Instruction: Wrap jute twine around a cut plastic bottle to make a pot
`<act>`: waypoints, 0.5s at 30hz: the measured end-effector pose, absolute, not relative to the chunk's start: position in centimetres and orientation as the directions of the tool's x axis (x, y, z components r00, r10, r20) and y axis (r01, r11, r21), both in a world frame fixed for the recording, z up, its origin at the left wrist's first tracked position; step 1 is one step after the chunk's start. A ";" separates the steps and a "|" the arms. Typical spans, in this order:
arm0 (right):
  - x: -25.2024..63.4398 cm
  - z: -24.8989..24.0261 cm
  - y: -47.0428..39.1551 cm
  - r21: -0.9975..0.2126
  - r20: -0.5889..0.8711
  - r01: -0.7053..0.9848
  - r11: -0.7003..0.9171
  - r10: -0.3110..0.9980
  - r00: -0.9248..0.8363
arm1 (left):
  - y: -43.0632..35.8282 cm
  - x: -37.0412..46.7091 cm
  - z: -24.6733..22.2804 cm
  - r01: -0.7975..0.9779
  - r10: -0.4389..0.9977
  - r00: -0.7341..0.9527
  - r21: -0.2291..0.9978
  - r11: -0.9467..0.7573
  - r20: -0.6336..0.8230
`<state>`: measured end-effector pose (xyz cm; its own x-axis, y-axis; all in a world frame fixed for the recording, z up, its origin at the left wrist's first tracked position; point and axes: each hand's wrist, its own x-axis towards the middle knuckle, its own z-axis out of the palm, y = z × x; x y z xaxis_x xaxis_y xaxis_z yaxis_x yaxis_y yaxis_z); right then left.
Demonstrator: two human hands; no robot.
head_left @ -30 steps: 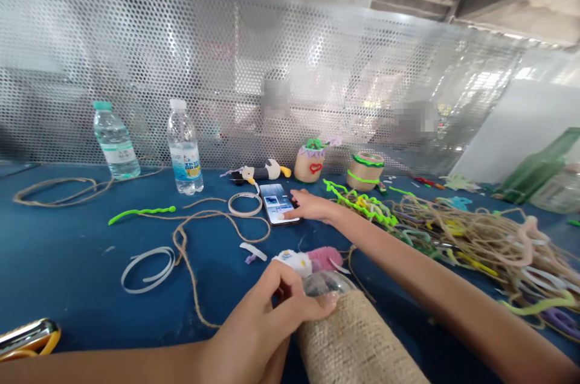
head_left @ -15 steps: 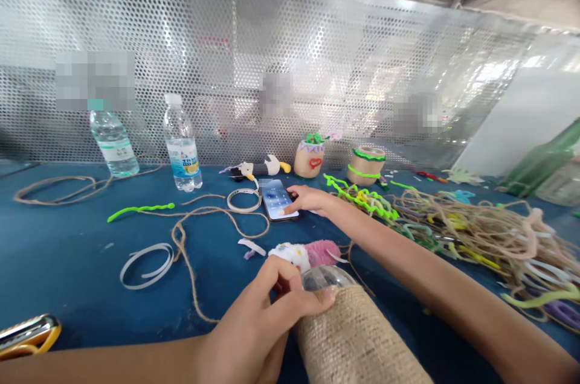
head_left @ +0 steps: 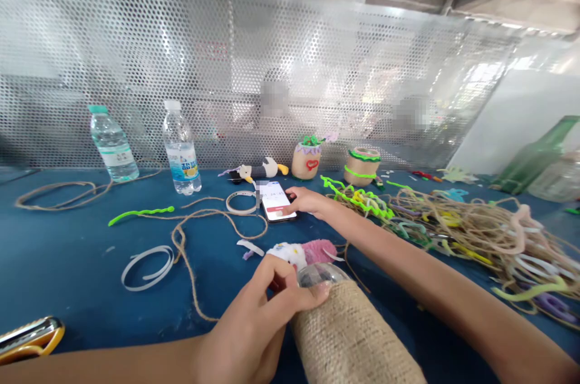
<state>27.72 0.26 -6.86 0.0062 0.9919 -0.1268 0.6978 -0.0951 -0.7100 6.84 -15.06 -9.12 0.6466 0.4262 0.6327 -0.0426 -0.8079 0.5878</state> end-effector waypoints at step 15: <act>29.4 4.0 -9.6 -0.709 0.137 0.465 0.530 0.750 -0.647 | -15.9 8.8 -9.0 -0.129 0.835 0.504 0.975 -0.181 0.221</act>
<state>29.40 -9.64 4.03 -0.6468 0.7503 0.1367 0.4651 0.5301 -0.7090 8.84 -15.86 -8.96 0.5039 0.8350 0.2211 -0.1286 -0.1806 0.9751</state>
